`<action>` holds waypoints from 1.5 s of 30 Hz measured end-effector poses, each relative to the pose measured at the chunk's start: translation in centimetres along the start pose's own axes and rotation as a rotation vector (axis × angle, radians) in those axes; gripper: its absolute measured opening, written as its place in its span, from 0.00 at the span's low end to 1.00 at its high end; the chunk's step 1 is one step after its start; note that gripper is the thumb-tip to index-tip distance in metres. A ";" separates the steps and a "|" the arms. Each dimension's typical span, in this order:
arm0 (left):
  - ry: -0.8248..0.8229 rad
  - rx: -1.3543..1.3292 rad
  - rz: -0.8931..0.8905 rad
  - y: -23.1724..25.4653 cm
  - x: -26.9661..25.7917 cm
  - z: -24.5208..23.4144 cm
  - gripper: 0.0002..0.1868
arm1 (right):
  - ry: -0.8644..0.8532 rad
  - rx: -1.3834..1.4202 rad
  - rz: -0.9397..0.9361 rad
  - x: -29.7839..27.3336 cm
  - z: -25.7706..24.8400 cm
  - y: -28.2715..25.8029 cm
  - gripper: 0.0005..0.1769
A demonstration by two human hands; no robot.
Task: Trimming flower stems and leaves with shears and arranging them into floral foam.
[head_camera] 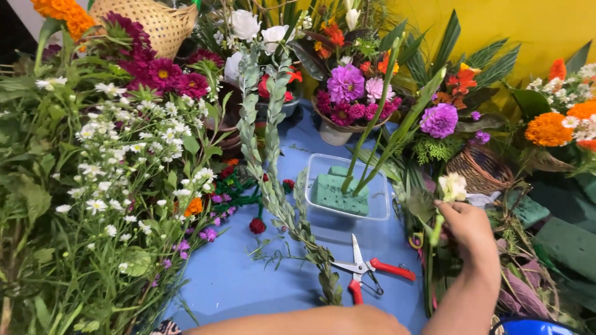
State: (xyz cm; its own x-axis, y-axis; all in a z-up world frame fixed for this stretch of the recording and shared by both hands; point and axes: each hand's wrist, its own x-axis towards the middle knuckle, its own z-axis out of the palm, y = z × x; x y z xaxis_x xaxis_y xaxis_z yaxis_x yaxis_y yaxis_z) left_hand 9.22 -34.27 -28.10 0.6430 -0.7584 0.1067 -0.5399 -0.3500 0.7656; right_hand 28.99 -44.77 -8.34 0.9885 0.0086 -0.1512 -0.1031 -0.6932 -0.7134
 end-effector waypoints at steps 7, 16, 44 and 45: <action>0.246 0.284 -0.129 17.4 -9.7 -19.7 0.12 | -0.102 0.351 -0.176 -5.6 -3.2 -3.1 0.13; 0.857 0.263 -0.150 16.1 -11.4 -23.7 0.16 | -0.296 0.726 -0.664 -4.8 -0.6 -3.6 0.15; 1.334 0.086 -0.215 13.3 -11.1 -25.3 0.17 | -0.555 0.582 -0.801 -11.5 6.3 -11.2 0.29; 1.334 0.030 -0.191 13.7 -11.0 -25.3 0.15 | -0.502 0.471 -0.852 -11.7 6.6 -11.2 0.19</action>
State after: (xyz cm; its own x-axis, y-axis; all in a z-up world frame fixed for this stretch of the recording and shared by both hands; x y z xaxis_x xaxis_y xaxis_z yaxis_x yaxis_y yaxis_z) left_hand 8.50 -16.76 -2.78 0.7335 0.4068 0.5446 -0.3834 -0.4139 0.8256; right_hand 17.85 -32.34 -3.13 0.6091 0.7212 0.3301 0.4548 0.0234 -0.8903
